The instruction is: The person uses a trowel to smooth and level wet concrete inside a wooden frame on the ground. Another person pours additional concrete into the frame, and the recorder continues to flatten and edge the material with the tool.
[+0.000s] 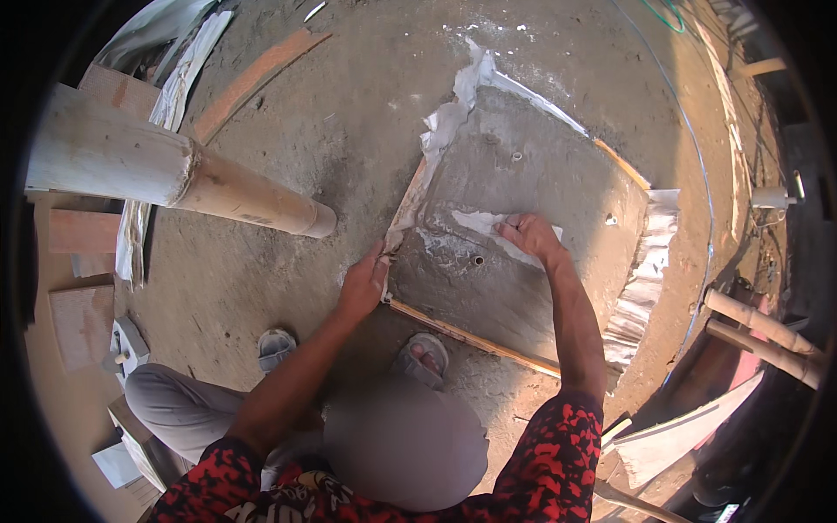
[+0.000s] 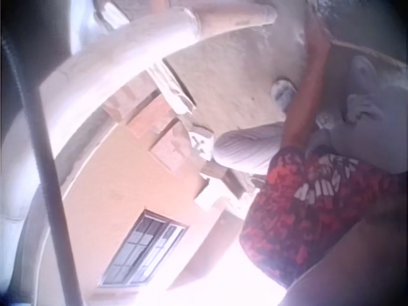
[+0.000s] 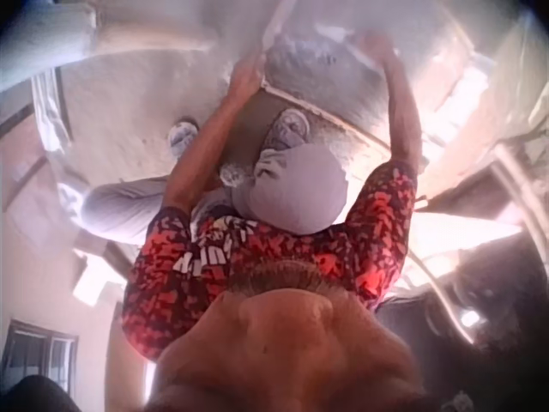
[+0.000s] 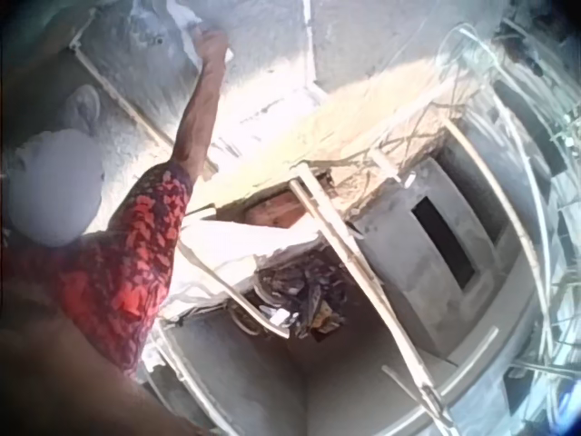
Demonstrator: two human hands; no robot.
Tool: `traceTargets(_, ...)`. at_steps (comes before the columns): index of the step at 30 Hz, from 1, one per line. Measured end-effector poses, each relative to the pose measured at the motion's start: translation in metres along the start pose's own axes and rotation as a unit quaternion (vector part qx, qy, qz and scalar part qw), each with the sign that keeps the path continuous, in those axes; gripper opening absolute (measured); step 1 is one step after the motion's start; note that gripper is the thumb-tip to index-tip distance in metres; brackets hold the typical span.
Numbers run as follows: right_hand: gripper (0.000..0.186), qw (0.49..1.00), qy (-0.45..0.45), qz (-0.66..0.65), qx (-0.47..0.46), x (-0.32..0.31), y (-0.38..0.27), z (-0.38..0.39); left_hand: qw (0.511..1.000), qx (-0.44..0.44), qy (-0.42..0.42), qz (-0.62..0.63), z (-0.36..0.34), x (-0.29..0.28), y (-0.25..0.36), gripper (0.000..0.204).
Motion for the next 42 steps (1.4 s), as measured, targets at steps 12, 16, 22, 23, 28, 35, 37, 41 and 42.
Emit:
traceTargets(12,0.047,0.991,0.127,0.007,0.045,-0.009,0.001,-0.012,1.0,-0.014,-0.015,0.02,0.0,0.0,-0.001,0.042)
traceTargets(16,0.047,0.999,0.014,0.032,-0.025,-0.003,-0.006,0.003,1.0,-0.016,-0.011,0.011,0.001,-0.002,-0.003,0.042)
traceTargets(22,0.047,0.984,0.166,0.067,0.021,0.0,0.0,-0.008,1.0,-0.001,-0.009,0.018,0.001,0.003,-0.005,0.042)
traceTargets(23,0.047,0.974,0.213,0.058,0.049,-0.005,0.003,-0.008,1.0,-0.006,-0.017,0.02,-0.001,0.004,-0.005,0.042)
traceTargets(28,0.042,0.981,0.181,0.019,0.069,-0.038,-0.011,0.021,1.0,0.008,-0.005,0.005,-0.001,0.001,-0.011,0.041)
traceTargets(35,0.028,0.986,0.04,-0.162,0.022,-0.026,-0.055,0.143,1.0,-0.013,-0.004,0.0,0.001,0.002,-0.014,0.041)
traceTargets(37,0.027,0.99,0.0,-0.14,0.003,-0.001,-0.071,0.155,1.0,-0.016,-0.007,-0.003,0.003,-0.002,-0.015,0.041)
traceTargets(41,0.029,0.99,0.006,-0.137,0.034,0.064,-0.056,0.147,1.0,-0.022,-0.018,0.009,-0.002,-0.001,-0.008,0.042)
traceTargets(42,0.03,0.99,0.021,-0.135,0.034,0.077,-0.049,0.142,0.999,-0.025,-0.02,0.008,-0.003,-0.001,-0.006,0.042)
Point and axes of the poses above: each hand's wrist, its own z-axis away from the middle knuckle, its own x-axis out of the palm, y = z × x, the point moved 1 cm from there along -z, towards the middle knuckle, and after that the axes turned 2 degrees about z, right-handed, at the moved point
